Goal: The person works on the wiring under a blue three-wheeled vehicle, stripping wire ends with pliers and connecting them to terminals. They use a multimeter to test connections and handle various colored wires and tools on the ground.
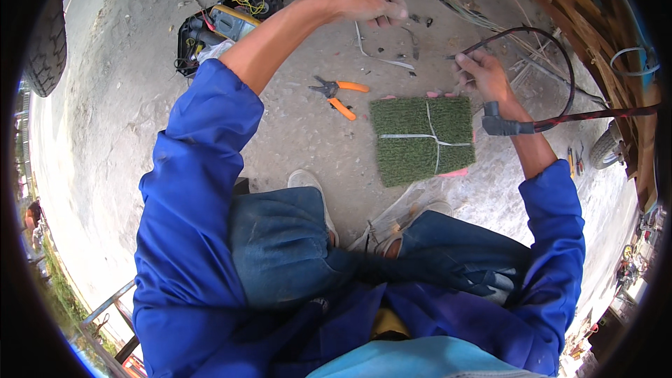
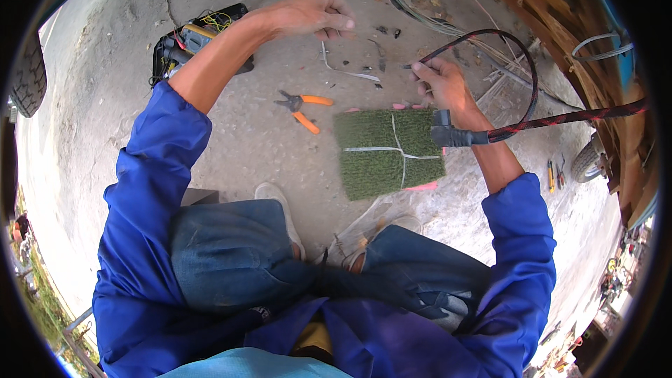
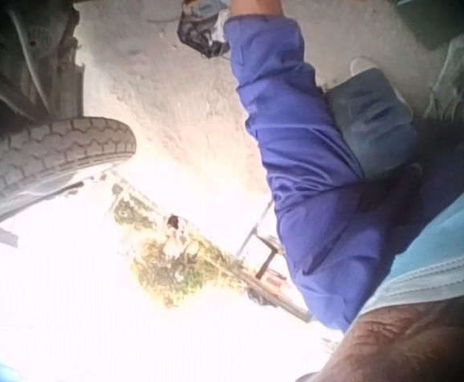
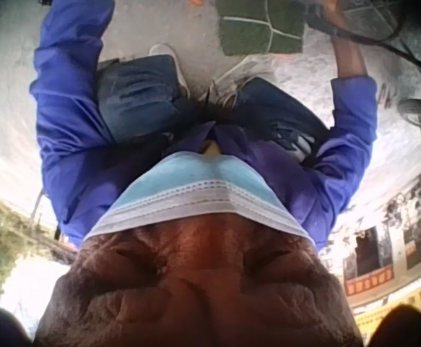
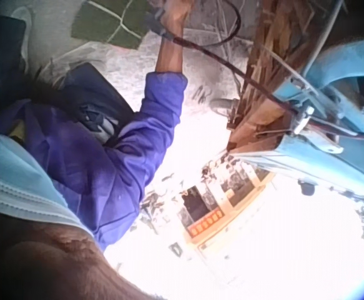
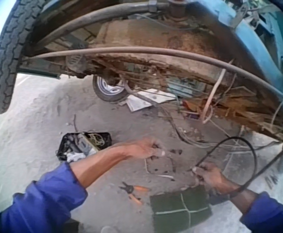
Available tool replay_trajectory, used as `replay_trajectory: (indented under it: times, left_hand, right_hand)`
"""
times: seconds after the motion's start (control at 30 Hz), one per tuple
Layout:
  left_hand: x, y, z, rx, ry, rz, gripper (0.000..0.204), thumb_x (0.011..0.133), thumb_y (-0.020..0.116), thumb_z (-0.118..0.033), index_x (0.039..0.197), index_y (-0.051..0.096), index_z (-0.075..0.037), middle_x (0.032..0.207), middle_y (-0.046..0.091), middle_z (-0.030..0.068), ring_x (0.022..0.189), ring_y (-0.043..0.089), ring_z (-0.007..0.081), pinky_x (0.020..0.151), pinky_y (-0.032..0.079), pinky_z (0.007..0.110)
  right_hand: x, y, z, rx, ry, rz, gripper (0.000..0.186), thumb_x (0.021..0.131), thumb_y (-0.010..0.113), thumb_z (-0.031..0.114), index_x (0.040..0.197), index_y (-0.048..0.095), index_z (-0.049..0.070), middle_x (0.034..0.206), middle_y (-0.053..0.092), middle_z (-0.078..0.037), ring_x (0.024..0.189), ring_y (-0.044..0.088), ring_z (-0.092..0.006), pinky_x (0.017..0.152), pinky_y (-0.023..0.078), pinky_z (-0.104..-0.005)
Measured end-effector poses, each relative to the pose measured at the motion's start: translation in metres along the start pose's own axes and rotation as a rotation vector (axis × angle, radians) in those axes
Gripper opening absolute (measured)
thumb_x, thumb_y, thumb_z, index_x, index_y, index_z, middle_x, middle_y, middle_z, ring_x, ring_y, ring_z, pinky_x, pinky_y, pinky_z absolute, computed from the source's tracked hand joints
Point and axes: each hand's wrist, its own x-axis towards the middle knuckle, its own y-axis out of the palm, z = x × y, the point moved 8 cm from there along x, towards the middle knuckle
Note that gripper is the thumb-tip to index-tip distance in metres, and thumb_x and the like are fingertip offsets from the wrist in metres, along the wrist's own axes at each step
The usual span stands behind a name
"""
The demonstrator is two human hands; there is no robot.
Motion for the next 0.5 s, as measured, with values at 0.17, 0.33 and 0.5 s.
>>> replay_trajectory:
  times: [0.17, 0.33, 0.5]
  left_hand:
    - [-0.001, 0.002, 0.003, -0.005, 0.045, -0.005, 0.026, 0.098, 0.070, -0.025, 0.106, 0.077, -0.002, 0.094, 0.074, 0.0059, 0.082, 0.067, 0.0143, 0.075, 0.056, 0.031]
    - [0.012, 0.012, 0.056, 0.242, -0.050, 0.042, 0.022, 0.091, 0.072, -0.021, 0.097, 0.077, 0.000, 0.090, 0.076, 0.0100, 0.081, 0.068, 0.0158, 0.075, 0.054, 0.033]
    - [0.016, 0.027, 0.153, 0.487, -0.098, 0.071, 0.028, 0.082, 0.074, -0.027, 0.090, 0.077, -0.001, 0.087, 0.074, 0.0184, 0.079, 0.071, 0.0284, 0.077, 0.055, 0.043]
  right_hand:
    - [-0.005, 0.004, -0.006, -0.078, 0.020, 0.048, 0.026, 0.104, 0.065, 0.026, 0.101, 0.070, 0.000, 0.082, 0.065, 0.000, 0.067, 0.057, -0.0071, 0.058, 0.045, -0.0247]
    - [-0.010, 0.010, -0.013, -0.181, 0.018, 0.104, 0.026, 0.105, 0.065, 0.029, 0.098, 0.070, 0.005, 0.082, 0.068, 0.001, 0.066, 0.059, -0.0063, 0.056, 0.043, -0.0245]
    - [-0.011, 0.012, -0.021, -0.218, 0.024, 0.138, 0.023, 0.105, 0.064, 0.026, 0.101, 0.071, 0.004, 0.084, 0.069, 0.001, 0.066, 0.059, -0.0061, 0.055, 0.043, -0.0244]
